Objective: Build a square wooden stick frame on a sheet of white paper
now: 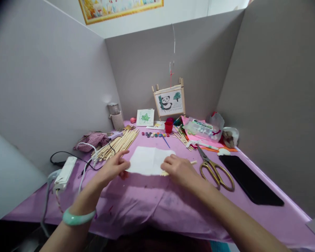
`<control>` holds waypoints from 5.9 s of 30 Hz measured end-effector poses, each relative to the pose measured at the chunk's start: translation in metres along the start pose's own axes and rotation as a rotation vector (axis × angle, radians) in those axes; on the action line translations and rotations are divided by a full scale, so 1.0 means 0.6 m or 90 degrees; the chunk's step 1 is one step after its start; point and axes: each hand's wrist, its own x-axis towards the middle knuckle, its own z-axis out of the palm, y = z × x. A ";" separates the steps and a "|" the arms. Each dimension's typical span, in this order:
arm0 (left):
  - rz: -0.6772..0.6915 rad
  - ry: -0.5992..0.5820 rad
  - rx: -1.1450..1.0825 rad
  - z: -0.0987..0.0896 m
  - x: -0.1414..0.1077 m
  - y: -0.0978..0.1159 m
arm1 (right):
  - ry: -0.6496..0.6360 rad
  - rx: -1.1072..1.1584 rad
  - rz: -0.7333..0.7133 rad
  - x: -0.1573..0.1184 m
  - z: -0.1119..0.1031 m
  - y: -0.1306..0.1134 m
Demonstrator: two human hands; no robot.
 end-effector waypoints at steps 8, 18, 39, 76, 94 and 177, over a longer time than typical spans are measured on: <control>0.218 0.230 0.309 -0.007 -0.054 -0.019 | -0.048 0.146 0.035 -0.015 -0.072 -0.022; 0.276 -0.127 0.679 0.169 0.016 -0.041 | 0.549 0.756 0.320 0.085 -0.054 -0.056; 0.248 -0.137 0.722 0.122 0.057 -0.044 | 0.393 1.227 0.748 0.152 0.059 -0.016; 0.340 0.114 0.552 0.012 -0.077 -0.094 | -0.104 0.270 0.343 -0.068 -0.049 -0.034; 0.350 0.030 0.602 0.020 -0.077 -0.056 | -0.240 0.022 0.313 -0.081 -0.049 -0.093; 0.059 0.007 0.601 0.078 0.016 -0.015 | 0.099 0.625 0.615 0.071 -0.028 -0.012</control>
